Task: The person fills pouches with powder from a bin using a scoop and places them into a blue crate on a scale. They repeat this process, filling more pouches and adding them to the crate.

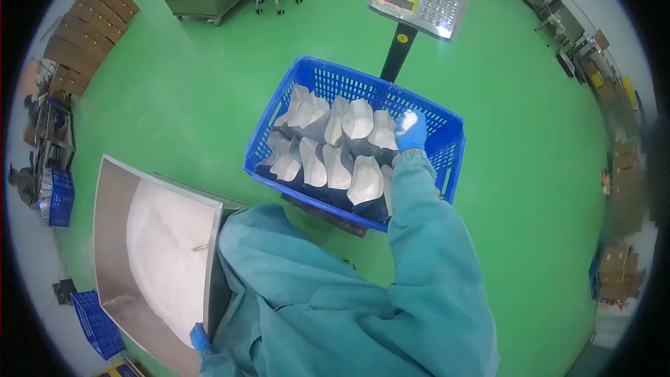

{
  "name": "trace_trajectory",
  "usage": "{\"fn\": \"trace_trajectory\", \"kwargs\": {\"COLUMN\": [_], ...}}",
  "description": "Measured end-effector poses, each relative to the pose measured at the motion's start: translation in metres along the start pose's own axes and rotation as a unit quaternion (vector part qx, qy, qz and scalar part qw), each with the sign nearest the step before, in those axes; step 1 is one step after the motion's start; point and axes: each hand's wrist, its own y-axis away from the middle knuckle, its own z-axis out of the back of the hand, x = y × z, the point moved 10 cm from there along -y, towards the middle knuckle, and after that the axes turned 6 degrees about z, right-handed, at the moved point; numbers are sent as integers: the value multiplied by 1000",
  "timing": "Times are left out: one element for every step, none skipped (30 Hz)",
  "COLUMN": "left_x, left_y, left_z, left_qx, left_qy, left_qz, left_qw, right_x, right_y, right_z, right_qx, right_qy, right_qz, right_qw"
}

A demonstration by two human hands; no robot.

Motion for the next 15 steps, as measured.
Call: {"fn": "trace_trajectory", "kwargs": {"left_x": [-14, -16, -16, -14, -13, -11, -8, -12, -12, -11, -12, -12, -12, -11, -11], "left_y": [4, 2, -2, -5, -8, -10, -12, -11, -9, -8, -7, -6, -6, -6, -6], "left_z": [3, 5, 0, -6, -5, -6, -6, -4, -3, -3, -4, -2, -1, -2, -2], "left_qx": [-16, -18, 2, 22, 21, 25, 28, 26, 34, 42, 42, 33, 25, 24, 19], "left_qy": [-38, -39, -92, -146, -149, -167, -184, -184, -162, -140, -140, -130, -120, -116, -118], "left_qz": [-23, -21, -49, -78, -78, -67, -55, -54, -32, -10, -9, 0, 8, 7, 0], "left_qw": [999, 999, 995, 986, 986, 983, 981, 981, 986, 989, 989, 991, 992, 993, 993], "right_x": [-4, 3, -20, -25, -16, -4, -7, 0, 15, 14, 24, 35, 39, 40, 44], "right_y": [-4, 1, -1, -2, 7, 17, 14, 7, 5, 4, 7, 10, 15, 17, 21], "right_z": [4, 2, 22, 31, 44, 60, 63, 82, 89, 93, 90, 85, 82, 80, 74], "right_qx": [33, 62, -38, -40, -134, -224, -224, -246, -264, -263, -252, -240, -239, -239, -237], "right_qy": [-89, -178, -278, -280, -177, -70, -72, 34, 140, 138, 210, 281, 280, 296, 312], "right_qz": [-26, -49, -154, -154, -128, -100, -100, -42, 18, 17, 28, 38, 40, 40, 41], "right_qw": [995, 981, 947, 947, 967, 967, 967, 968, 954, 955, 944, 928, 929, 924, 919]}}
